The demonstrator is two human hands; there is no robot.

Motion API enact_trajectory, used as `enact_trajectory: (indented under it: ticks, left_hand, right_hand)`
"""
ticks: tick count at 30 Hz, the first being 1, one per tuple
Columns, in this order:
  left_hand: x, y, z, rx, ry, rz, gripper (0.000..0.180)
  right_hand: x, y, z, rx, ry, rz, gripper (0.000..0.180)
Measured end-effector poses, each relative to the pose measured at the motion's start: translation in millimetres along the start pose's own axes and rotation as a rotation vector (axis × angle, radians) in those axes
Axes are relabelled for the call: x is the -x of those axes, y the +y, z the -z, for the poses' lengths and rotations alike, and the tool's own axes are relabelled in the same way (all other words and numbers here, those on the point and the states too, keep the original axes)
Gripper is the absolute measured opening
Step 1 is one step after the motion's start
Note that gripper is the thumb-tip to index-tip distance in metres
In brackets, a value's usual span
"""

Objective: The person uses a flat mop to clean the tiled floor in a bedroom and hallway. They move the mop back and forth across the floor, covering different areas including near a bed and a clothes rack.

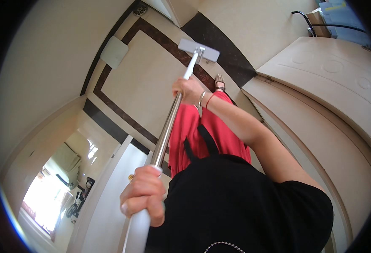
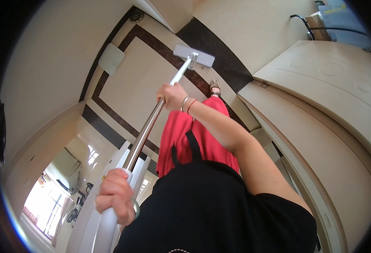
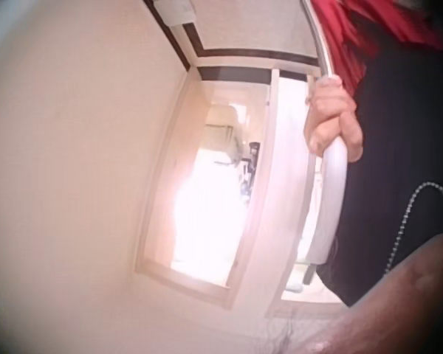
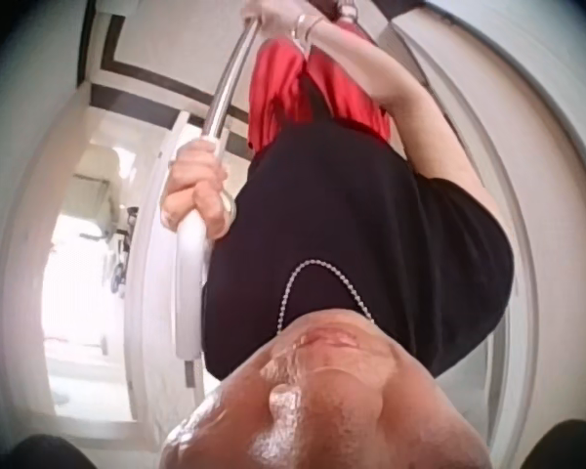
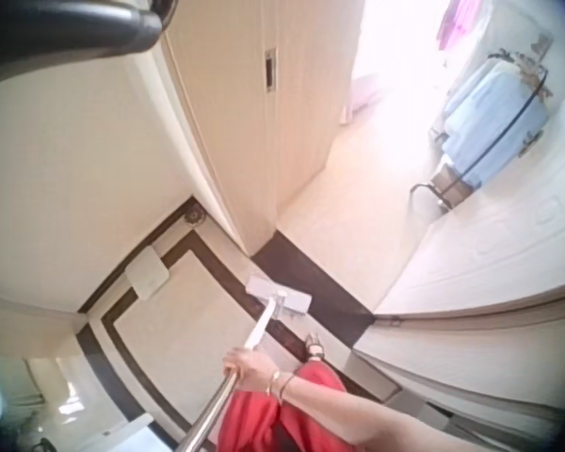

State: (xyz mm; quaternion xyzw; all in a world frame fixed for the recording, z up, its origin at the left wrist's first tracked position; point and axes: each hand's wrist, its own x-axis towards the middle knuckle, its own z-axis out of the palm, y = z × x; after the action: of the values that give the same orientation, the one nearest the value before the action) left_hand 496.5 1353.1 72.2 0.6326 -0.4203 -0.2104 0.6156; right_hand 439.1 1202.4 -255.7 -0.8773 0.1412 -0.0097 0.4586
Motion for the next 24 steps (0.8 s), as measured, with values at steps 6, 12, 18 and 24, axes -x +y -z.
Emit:
enact_trajectory:
  ticks: [6,12,18,24]
  left_hand:
    - [15,5,21,0.026,0.112,0.029,0.014]
    - [10,-13,-30,0.106,0.055,-0.097,0.016]
    - [-11,-41,-83,0.236,-0.057,-0.137,0.020]
    - [-8,-110,-131,0.373,-0.127,-0.159,0.016]
  right_hand:
    - [15,-42,10,0.004,-0.364,-0.117,0.014]
    - [36,1,49,-0.009,-0.273,-0.080,0.017]
    - [57,61,91,0.009,-0.032,-0.117,0.019]
    - [88,143,110,0.126,0.226,-0.296,0.014]
